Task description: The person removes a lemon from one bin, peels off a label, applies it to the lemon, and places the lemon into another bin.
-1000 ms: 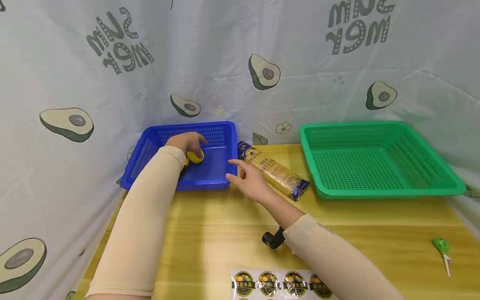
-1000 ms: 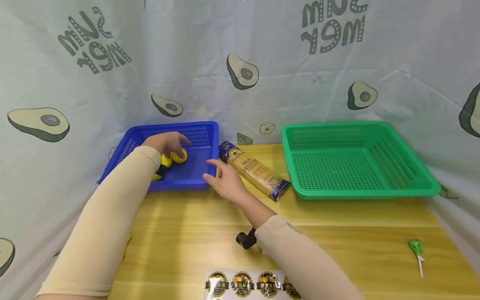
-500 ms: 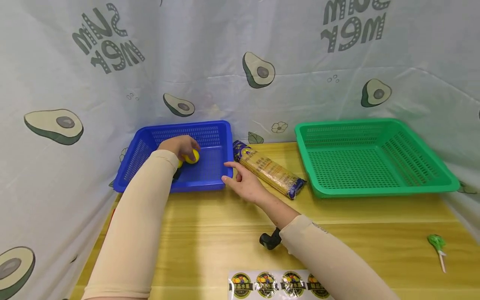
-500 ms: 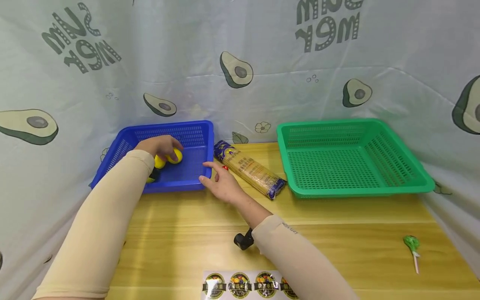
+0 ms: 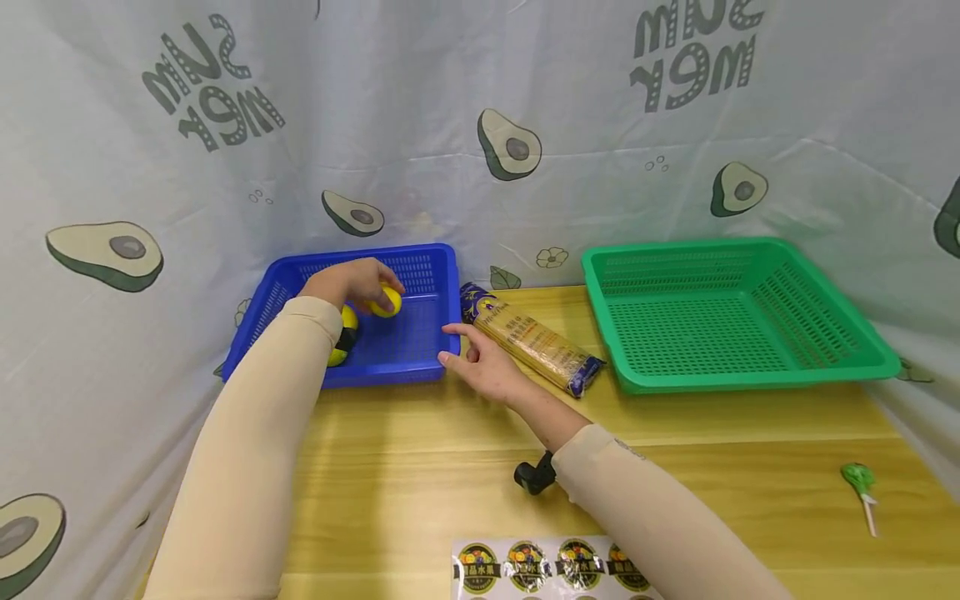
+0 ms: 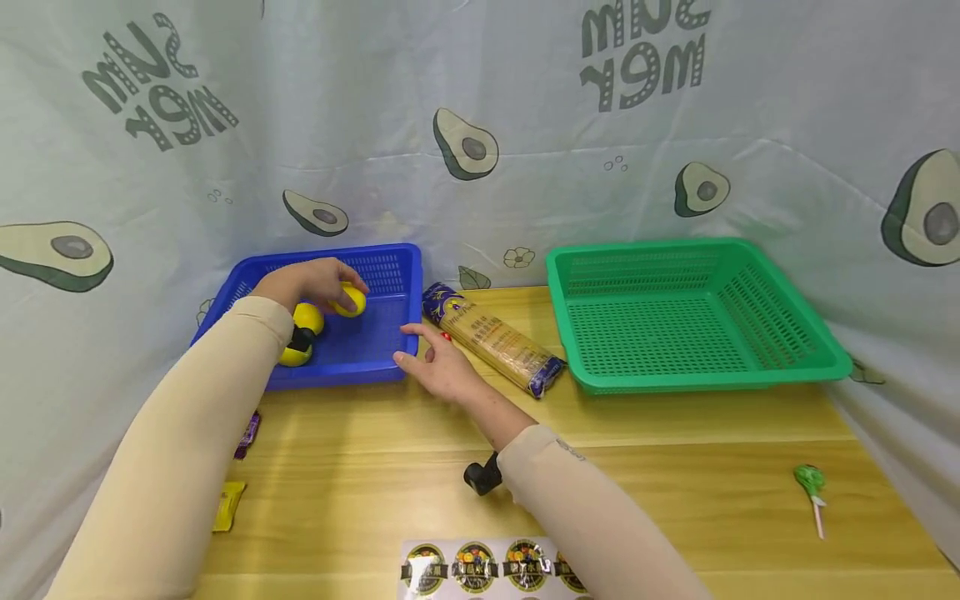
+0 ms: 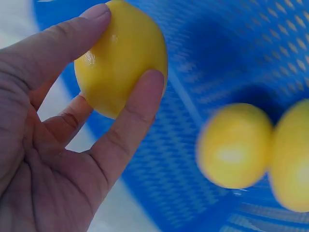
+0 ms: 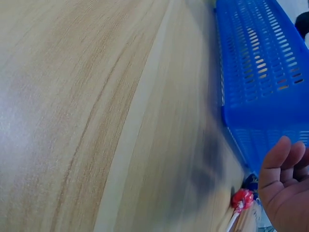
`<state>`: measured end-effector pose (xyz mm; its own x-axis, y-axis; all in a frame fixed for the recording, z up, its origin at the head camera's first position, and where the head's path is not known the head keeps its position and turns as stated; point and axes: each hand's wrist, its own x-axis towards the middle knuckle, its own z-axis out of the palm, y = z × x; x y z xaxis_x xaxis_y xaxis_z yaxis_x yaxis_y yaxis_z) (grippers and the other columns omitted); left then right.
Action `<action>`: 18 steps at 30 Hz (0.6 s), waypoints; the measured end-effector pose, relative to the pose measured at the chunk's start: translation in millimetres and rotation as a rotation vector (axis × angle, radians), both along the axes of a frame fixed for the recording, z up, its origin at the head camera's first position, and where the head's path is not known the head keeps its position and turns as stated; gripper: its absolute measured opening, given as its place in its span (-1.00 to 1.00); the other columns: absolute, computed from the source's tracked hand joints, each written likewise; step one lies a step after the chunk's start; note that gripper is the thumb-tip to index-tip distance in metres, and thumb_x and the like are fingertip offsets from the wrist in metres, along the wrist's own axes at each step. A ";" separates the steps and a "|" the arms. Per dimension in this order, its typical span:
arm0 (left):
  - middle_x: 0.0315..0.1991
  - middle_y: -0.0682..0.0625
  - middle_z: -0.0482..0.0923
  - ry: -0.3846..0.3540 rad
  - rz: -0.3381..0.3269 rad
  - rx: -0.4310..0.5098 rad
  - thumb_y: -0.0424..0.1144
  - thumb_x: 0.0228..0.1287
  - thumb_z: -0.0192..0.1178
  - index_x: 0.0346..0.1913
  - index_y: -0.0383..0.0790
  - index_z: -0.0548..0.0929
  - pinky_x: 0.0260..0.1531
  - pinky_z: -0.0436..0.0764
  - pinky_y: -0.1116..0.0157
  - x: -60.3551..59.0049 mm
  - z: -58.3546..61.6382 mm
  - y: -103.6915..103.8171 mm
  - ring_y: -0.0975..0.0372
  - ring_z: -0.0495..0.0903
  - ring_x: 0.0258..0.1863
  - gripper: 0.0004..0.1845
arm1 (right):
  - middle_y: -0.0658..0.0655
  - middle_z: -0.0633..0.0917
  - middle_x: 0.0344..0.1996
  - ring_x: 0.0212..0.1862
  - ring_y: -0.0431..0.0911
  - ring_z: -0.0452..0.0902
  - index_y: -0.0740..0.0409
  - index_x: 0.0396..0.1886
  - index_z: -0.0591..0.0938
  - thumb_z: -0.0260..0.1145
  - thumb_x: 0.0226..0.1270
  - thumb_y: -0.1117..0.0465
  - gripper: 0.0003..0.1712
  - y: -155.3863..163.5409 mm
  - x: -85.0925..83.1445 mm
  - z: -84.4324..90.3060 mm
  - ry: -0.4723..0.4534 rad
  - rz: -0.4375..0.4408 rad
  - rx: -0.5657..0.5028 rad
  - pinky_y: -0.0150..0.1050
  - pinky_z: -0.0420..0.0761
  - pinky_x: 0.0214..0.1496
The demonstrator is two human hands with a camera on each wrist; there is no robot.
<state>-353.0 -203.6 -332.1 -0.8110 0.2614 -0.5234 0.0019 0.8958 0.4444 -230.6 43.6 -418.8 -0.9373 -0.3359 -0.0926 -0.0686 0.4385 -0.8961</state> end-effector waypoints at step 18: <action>0.28 -0.24 0.38 0.581 0.159 0.268 -0.22 0.32 0.39 0.18 -0.11 0.68 0.23 0.52 -0.16 207.3 33.0 26.7 -0.14 0.45 0.22 -0.62 | 0.07 0.45 -0.40 -0.43 -0.07 0.43 -0.14 0.54 0.35 0.28 0.51 -0.07 -0.33 18.2 -0.8 15.5 -0.021 0.094 -0.028 -0.25 0.53 -0.37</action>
<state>-145.7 -176.9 -299.1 -0.9813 0.1758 0.0781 0.1860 0.7633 0.6188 -231.4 61.8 -403.3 -0.8997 -0.4246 -0.1015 -0.0889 0.4059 -0.9096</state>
